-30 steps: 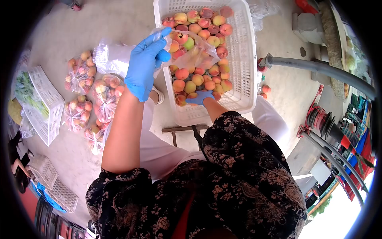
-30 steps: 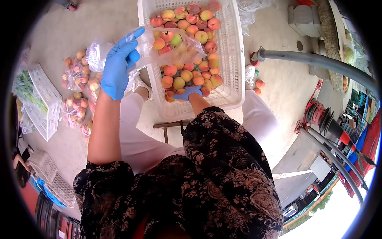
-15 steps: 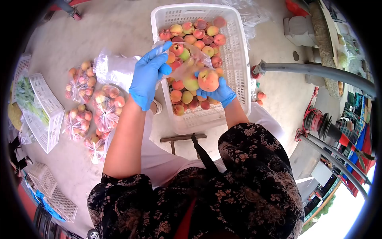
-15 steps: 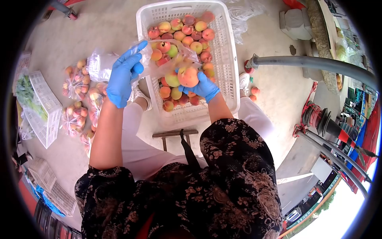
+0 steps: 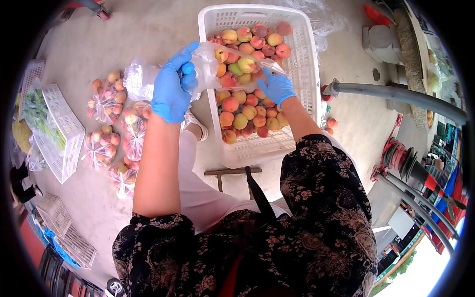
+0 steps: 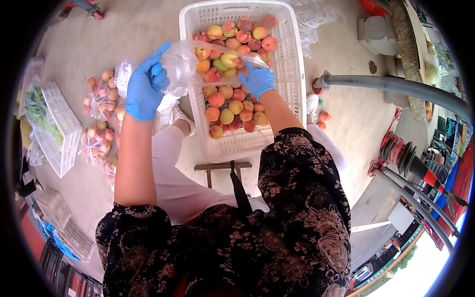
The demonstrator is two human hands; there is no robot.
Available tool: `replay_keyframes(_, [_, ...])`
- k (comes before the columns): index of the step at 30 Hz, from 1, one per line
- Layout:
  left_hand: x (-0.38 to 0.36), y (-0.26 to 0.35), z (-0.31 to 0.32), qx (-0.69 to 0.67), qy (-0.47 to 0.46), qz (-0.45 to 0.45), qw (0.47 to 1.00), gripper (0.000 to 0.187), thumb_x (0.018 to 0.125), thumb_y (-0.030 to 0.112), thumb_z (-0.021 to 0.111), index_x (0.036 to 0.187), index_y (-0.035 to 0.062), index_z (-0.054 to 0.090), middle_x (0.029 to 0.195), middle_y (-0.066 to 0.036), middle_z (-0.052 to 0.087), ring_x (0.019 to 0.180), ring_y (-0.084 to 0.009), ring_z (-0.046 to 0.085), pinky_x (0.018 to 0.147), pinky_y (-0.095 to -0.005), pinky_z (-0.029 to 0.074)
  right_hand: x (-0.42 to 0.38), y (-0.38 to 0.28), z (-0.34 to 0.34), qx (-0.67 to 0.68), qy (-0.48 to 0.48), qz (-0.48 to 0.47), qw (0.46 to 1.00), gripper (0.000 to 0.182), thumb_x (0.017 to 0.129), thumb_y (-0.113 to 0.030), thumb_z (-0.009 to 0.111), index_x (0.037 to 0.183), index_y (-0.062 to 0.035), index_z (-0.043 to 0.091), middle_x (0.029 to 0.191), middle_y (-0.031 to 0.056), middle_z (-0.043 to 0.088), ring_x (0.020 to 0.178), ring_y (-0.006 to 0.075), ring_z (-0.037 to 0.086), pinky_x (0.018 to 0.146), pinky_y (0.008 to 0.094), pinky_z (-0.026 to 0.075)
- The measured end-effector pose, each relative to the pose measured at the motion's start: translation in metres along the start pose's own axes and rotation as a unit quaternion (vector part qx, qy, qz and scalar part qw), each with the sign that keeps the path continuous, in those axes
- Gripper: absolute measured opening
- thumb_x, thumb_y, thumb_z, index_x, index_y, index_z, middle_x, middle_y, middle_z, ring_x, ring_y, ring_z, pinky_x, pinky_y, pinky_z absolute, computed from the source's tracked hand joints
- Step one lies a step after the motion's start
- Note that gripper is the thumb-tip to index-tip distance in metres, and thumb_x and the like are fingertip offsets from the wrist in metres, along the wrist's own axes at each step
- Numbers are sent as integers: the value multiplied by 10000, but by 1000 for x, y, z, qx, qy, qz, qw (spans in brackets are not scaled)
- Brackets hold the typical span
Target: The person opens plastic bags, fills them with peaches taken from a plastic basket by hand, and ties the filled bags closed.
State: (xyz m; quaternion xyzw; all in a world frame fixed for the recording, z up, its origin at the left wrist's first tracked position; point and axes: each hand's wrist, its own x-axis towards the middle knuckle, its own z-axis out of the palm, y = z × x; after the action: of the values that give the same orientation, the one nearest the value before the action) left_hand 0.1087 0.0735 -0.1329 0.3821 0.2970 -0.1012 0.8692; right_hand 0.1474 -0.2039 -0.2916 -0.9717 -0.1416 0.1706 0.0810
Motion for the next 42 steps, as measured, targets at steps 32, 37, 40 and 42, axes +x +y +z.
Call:
replay_keyframes(32, [-14,-12,29,178,-2,35,983,433,855,115,464,1282,48,444,547,79,266,466,-29,233,427,-179,191,-97,-31,135,38,-229,290,928,777,729,-352,688,1315,-76,259,1179,276,407,1030,366,527,826,390,476])
replay_keyframes(37, [-13,-12,33,160,-3,36,986,421,848,114,473,1264,50,471,552,77,300,477,-26,255,431,-178,210,-93,-1,144,179,-289,239,910,740,751,-240,673,1351,-162,247,1218,189,404,1080,343,494,731,404,524])
replay_keyframes(40, [-16,-15,29,151,-9,43,988,332,837,84,522,1164,68,578,559,67,397,496,-29,331,485,-153,293,-82,22,63,530,-463,191,684,709,772,-213,658,1356,-122,266,1248,121,396,1073,289,499,588,427,566])
replay_keyframes(42, [-19,-14,31,157,-3,39,987,328,841,83,519,1162,62,577,554,67,396,496,-28,336,481,-156,294,-79,12,10,716,-431,80,543,745,773,-224,669,1371,-100,242,1262,108,396,1107,272,483,640,423,564])
